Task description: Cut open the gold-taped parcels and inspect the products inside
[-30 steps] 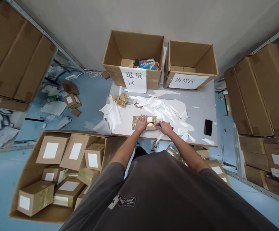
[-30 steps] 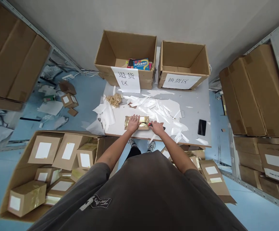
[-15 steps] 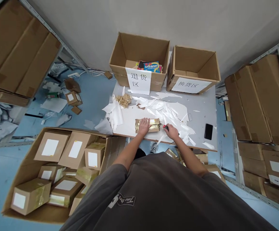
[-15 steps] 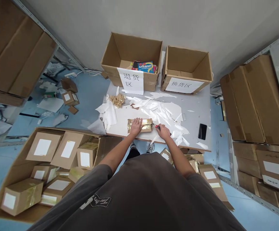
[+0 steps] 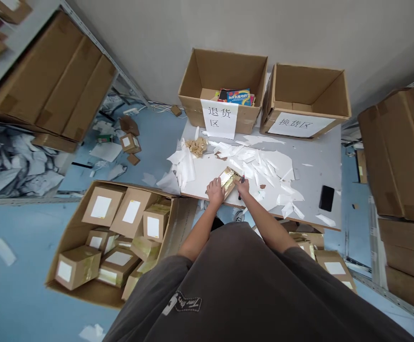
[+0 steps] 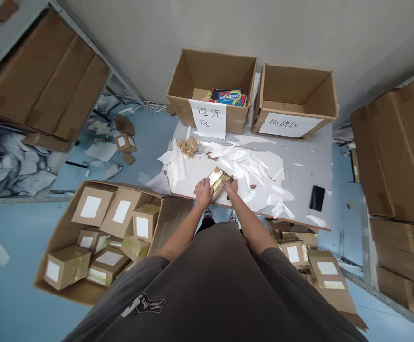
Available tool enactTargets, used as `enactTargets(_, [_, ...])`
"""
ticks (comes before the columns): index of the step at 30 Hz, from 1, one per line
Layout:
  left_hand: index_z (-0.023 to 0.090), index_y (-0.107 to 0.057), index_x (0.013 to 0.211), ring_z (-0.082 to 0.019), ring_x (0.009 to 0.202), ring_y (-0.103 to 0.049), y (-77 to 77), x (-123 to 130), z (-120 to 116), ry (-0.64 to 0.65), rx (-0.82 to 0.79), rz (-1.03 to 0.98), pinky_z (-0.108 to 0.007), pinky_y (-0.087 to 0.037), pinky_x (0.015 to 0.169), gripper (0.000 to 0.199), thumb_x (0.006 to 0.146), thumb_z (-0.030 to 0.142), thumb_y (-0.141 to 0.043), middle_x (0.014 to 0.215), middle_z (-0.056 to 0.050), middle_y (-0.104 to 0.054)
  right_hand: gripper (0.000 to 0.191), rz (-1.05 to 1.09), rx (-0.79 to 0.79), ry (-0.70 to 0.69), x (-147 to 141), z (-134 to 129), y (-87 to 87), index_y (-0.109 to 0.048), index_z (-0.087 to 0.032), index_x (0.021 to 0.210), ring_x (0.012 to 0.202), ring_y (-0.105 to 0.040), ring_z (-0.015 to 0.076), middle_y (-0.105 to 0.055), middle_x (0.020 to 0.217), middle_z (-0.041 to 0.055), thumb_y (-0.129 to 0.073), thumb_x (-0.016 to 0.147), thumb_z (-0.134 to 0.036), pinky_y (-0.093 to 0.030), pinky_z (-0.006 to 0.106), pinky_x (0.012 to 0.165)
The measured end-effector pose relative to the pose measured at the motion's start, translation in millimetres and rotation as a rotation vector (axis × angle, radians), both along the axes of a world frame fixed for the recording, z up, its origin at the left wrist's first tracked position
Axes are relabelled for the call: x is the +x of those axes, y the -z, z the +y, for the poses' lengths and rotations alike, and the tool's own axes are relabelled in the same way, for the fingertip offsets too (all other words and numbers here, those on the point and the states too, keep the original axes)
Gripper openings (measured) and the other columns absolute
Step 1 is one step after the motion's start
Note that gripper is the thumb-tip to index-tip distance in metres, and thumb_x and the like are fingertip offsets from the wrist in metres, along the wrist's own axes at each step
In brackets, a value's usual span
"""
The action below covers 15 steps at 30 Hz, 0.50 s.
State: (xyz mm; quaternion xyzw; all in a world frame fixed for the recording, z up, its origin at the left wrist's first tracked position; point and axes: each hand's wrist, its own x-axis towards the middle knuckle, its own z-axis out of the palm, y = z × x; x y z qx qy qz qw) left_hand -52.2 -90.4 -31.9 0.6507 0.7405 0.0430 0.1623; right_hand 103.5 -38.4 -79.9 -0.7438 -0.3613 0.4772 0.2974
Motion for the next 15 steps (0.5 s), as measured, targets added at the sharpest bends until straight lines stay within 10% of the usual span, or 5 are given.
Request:
enactTargets(7, [0.014, -0.046, 0.166, -0.039, 0.141, -0.055, -0.5, -26.4, -10.9, -0.136, -0.044, 0.02, -0.051, -0.052, 0.112, 0.065, 0.106, 0.036, -0.056, 0.165, -0.023, -0.051, 0.044, 0.065, -0.025, -0.037, -48.2, 46.9, -0.6, -0.051, -0.029, 0.095, 0.096, -0.07, 0.0284, -0.074, 0.094, 0.0025, -0.083, 0.071, -0.047, -0.055, 0.036, 0.086])
enactTargets(15, [0.007, -0.039, 0.168, -0.037, 0.129, -0.06, -6.0, -23.3, 16.0, -0.136, -0.071, -0.04, -0.042, -0.057, 0.103, 0.079, 0.099, 0.031, -0.068, 0.146, -0.025, -0.059, 0.057, 0.098, -0.006, -0.1, -23.7, -27.1, 4.6, -0.051, -0.028, 0.093, 0.081, -0.063, 0.0222, -0.064, 0.084, -0.0024, -0.087, 0.065, -0.062, -0.051, 0.032, 0.074])
